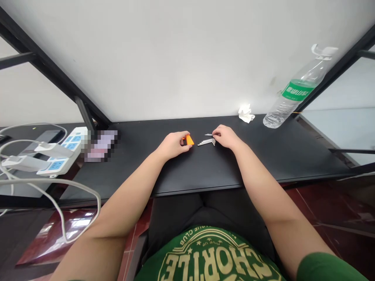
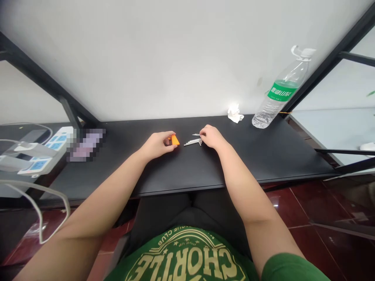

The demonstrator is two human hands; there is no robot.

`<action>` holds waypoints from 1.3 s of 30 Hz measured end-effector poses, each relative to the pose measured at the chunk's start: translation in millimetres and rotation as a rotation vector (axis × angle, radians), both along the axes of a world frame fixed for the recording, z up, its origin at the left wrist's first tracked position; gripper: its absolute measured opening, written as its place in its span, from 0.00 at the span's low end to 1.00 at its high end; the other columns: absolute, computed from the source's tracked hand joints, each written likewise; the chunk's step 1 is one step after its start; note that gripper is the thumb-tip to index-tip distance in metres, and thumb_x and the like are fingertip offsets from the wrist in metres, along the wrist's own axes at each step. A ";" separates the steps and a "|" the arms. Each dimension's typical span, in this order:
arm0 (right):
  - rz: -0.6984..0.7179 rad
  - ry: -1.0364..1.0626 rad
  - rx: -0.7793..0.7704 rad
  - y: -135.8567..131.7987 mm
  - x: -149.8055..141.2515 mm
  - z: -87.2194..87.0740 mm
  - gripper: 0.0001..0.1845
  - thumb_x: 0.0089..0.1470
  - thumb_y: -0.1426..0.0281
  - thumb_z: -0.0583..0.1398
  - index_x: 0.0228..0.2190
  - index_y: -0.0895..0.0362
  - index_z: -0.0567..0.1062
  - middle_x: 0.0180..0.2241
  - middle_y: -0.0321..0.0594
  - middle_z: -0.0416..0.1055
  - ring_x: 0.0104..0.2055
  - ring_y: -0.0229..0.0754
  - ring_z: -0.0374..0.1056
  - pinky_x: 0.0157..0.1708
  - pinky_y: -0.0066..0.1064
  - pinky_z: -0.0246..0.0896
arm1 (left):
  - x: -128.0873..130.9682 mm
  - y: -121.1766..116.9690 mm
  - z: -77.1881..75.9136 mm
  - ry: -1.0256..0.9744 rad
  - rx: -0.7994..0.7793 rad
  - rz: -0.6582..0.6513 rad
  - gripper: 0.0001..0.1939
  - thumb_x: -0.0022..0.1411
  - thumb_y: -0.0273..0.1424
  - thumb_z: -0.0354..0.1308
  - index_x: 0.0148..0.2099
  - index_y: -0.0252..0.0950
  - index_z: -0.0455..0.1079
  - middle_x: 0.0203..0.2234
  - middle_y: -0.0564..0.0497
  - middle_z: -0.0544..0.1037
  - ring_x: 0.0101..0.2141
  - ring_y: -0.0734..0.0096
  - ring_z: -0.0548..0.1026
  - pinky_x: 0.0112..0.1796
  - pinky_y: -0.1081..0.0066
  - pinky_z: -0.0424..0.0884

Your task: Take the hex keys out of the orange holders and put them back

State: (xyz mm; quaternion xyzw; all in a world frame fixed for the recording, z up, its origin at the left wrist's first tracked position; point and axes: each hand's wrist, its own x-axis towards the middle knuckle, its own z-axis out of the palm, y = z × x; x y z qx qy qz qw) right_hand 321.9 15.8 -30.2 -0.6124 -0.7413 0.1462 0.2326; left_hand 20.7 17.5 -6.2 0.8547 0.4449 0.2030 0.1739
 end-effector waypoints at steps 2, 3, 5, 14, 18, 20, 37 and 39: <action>0.038 -0.001 -0.009 -2.1 -2.9 2.3 0.15 0.61 0.80 0.59 0.38 0.56 0.86 0.46 0.43 0.78 0.45 0.43 0.73 0.51 0.32 0.66 | 0.2 0.1 0.0 0.001 0.004 0.002 0.26 0.59 0.43 0.66 0.59 0.40 0.77 0.32 0.52 0.78 0.33 0.65 0.77 0.39 0.66 0.73; 0.050 0.003 -0.017 -3.3 -4.0 3.9 0.15 0.60 0.80 0.59 0.38 0.56 0.86 0.46 0.43 0.78 0.45 0.43 0.73 0.51 0.32 0.66 | 0.3 0.1 0.0 0.001 0.008 0.002 0.26 0.59 0.43 0.66 0.58 0.40 0.77 0.32 0.52 0.79 0.33 0.65 0.77 0.39 0.66 0.73; 0.068 0.012 -0.036 -5.6 -5.8 6.9 0.16 0.60 0.81 0.59 0.37 0.56 0.86 0.46 0.43 0.79 0.45 0.43 0.73 0.51 0.32 0.65 | 0.3 0.0 -0.1 -0.003 0.012 0.000 0.26 0.59 0.43 0.66 0.58 0.40 0.77 0.32 0.52 0.79 0.32 0.65 0.77 0.39 0.66 0.73; 0.094 0.001 -0.065 -10.2 -7.5 8.7 0.09 0.57 0.76 0.63 0.36 0.55 0.84 0.44 0.42 0.76 0.40 0.42 0.72 0.46 0.32 0.66 | -0.7 0.2 0.5 -0.027 0.003 0.008 0.26 0.59 0.43 0.66 0.58 0.40 0.77 0.32 0.52 0.80 0.32 0.64 0.78 0.40 0.66 0.75; 0.066 0.026 -0.029 -11.3 -10.9 9.7 0.10 0.58 0.77 0.61 0.38 0.56 0.83 0.44 0.43 0.75 0.41 0.43 0.72 0.46 0.33 0.67 | -3.4 0.9 2.5 -0.100 0.026 0.015 0.26 0.59 0.41 0.66 0.57 0.39 0.77 0.35 0.51 0.81 0.35 0.65 0.79 0.43 0.67 0.76; 0.067 0.052 -0.005 -12.7 -14.9 11.5 0.11 0.58 0.78 0.60 0.39 0.57 0.82 0.44 0.43 0.74 0.41 0.43 0.71 0.46 0.33 0.67 | -5.1 1.3 3.7 -0.125 0.035 0.005 0.26 0.58 0.40 0.65 0.57 0.38 0.77 0.36 0.50 0.81 0.35 0.65 0.79 0.44 0.67 0.76; 0.215 -0.190 -0.106 -27.3 -27.0 29.5 0.07 0.62 0.76 0.62 0.38 0.55 0.80 0.46 0.44 0.73 0.51 0.49 0.69 0.47 0.36 0.62 | -9.6 6.5 5.5 0.175 -0.171 -0.122 0.31 0.58 0.45 0.70 0.61 0.39 0.78 0.46 0.45 0.80 0.40 0.58 0.77 0.43 0.62 0.74; 0.215 -0.241 -0.123 -28.1 -28.8 31.8 0.08 0.63 0.77 0.60 0.37 0.55 0.80 0.46 0.45 0.73 0.51 0.50 0.68 0.47 0.37 0.61 | -9.1 6.4 5.2 0.190 -0.177 -0.126 0.29 0.59 0.45 0.69 0.60 0.39 0.78 0.45 0.45 0.80 0.41 0.57 0.77 0.44 0.61 0.73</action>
